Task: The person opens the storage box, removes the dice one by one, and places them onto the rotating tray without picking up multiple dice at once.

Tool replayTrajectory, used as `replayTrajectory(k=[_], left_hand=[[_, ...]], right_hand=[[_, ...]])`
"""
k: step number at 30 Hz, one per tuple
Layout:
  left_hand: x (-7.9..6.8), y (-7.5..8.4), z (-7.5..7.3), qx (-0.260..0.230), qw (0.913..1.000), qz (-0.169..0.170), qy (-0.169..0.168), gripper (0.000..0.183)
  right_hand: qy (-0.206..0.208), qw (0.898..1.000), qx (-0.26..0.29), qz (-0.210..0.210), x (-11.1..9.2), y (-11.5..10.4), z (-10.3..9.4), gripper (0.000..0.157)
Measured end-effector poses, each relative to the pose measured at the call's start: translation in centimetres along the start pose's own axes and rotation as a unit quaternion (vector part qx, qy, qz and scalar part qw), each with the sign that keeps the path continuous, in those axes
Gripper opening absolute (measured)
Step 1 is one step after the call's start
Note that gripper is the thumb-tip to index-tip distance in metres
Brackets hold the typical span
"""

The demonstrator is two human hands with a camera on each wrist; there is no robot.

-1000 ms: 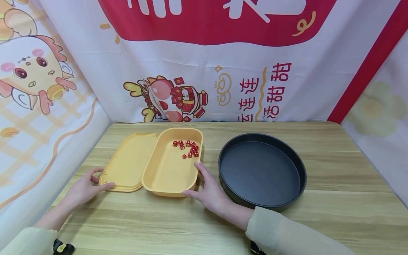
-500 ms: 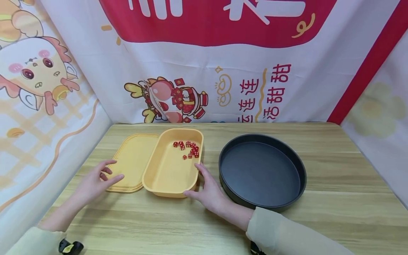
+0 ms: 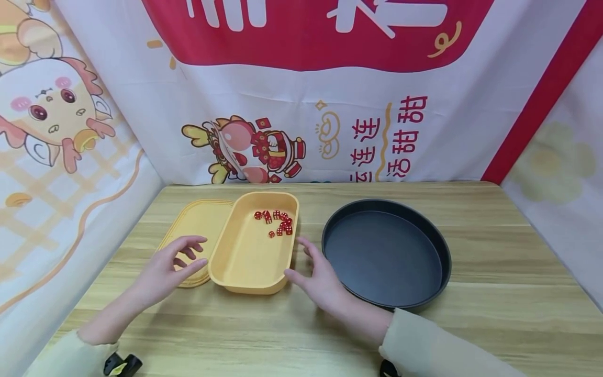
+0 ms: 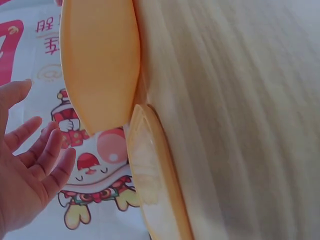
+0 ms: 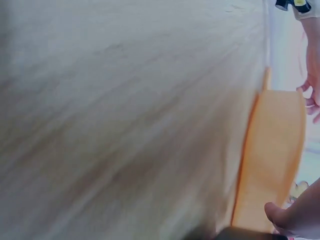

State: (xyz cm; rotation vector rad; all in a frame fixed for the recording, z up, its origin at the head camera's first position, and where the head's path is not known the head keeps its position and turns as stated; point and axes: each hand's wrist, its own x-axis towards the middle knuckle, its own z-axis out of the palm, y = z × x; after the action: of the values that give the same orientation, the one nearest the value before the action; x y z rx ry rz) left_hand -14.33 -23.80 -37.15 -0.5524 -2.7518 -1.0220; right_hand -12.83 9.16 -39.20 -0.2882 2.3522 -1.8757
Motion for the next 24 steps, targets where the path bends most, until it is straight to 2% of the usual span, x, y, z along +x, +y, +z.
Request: replayTrajectory(k=[7, 12, 16, 20, 24], left_hand=[[1.5, 1.5, 0.5, 0.039, 0.9975, 0.052, -0.03, 0.039], [2.8, 2.5, 0.8, 0.044, 0.9951, 0.06, -0.066, 0.037], [4.0, 3.1, 1.1, 0.044, 0.992, 0.072, -0.094, 0.035], [5.3, 3.5, 1.4, 0.048, 0.9876, 0.093, -0.117, 0.034], [6.6, 3.8, 1.5, 0.059, 0.9835, 0.104, -0.136, 0.035]], right_hand=[[-0.019, 0.999, 0.008, -0.024, -1.5, -1.5, -3.4, 0.06], [-0.06, 0.997, -0.013, -0.055, -2.5, -2.0, -6.1, 0.053], [-0.081, 0.993, -0.04, -0.076, -3.1, -1.2, -8.6, 0.045], [-0.066, 0.989, -0.095, -0.09, -3.6, -0.2, -11.6, 0.04], [-0.033, 0.976, -0.173, -0.126, -3.9, 0.5, -15.0, 0.036]])
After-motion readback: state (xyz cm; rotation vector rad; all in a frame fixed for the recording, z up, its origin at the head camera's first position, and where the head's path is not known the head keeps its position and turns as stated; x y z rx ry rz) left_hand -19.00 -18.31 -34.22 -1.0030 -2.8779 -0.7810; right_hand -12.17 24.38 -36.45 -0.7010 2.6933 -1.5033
